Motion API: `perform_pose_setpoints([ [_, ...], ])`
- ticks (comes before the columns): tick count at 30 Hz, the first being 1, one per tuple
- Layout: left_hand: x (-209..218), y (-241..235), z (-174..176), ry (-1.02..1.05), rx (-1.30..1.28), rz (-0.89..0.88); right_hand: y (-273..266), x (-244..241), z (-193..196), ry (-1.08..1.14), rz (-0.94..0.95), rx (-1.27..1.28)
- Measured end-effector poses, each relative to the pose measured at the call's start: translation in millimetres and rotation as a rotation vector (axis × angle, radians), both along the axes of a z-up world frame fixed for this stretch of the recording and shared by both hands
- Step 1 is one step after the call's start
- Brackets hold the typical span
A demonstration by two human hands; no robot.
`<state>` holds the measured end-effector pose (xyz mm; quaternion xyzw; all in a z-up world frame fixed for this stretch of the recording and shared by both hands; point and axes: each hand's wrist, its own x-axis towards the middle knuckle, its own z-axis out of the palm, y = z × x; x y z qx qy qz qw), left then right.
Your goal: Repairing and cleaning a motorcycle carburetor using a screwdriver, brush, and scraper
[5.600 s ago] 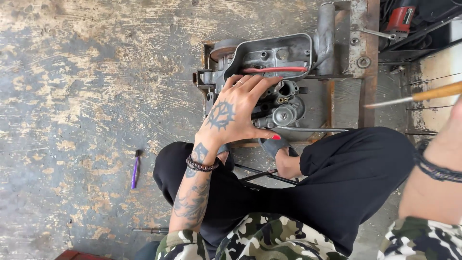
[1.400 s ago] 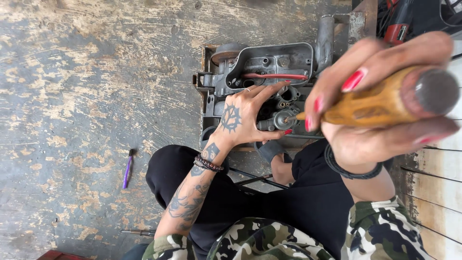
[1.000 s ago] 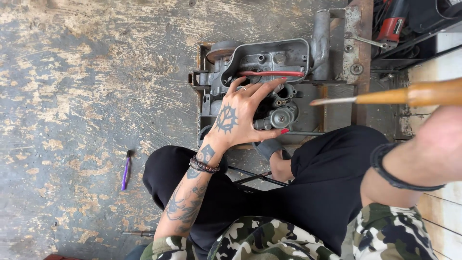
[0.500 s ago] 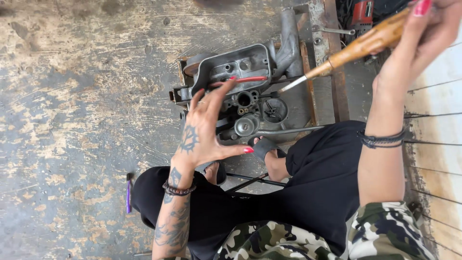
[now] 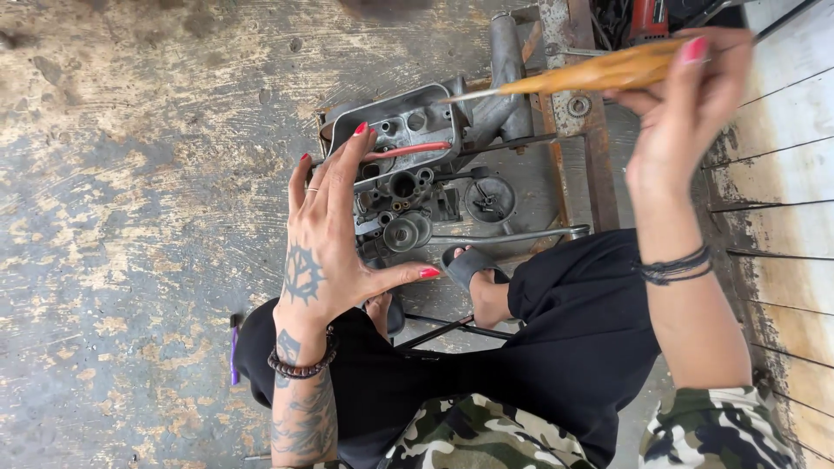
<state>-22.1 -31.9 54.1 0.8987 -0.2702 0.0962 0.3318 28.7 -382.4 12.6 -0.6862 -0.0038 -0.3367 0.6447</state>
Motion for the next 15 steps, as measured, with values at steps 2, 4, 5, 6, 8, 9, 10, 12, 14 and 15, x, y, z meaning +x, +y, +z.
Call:
perform_pose_setpoints([
  [2,-2.7,-6.1,5.1,-0.032,-0.009,0.089,27.6,-0.7,5.1,0.029,0.024,-0.171],
  [4,-7.2,-11.1,7.9,-0.058,-0.017,0.166,46.6,12.2,-2.4,-0.049,0.112,-0.305],
  [5,-10.4,-13.0,9.3,-0.080,-0.026,0.243,57.1,18.0,-7.1,-0.122,0.202,-0.440],
  [6,-14.2,-16.3,13.6,-0.077,-0.018,0.248,65.5,23.2,-14.8,-0.120,0.207,-0.432],
  [8,-23.7,-23.4,20.7,-0.170,-0.393,0.266,81.4,29.0,-31.0,-0.106,0.455,-0.344],
  [9,-27.2,-22.7,27.6,-0.163,-0.390,0.269,86.6,26.7,-27.5,-0.099,0.458,-0.341],
  [10,-30.9,-21.6,35.0,-0.109,-0.414,0.252,92.3,24.0,-23.7,-0.048,0.475,-0.359],
  [12,-35.2,-21.6,40.9,-0.062,-0.434,0.250,97.3,27.2,-23.8,-0.003,0.508,-0.375],
  [14,-38.5,-20.8,38.0,-0.096,-0.441,0.239,99.2,34.5,-33.5,-0.076,0.476,-0.421],
  [15,-41.9,-19.7,40.9,-0.100,-0.438,0.250,96.6,36.6,-36.3,-0.080,0.487,-0.419],
])
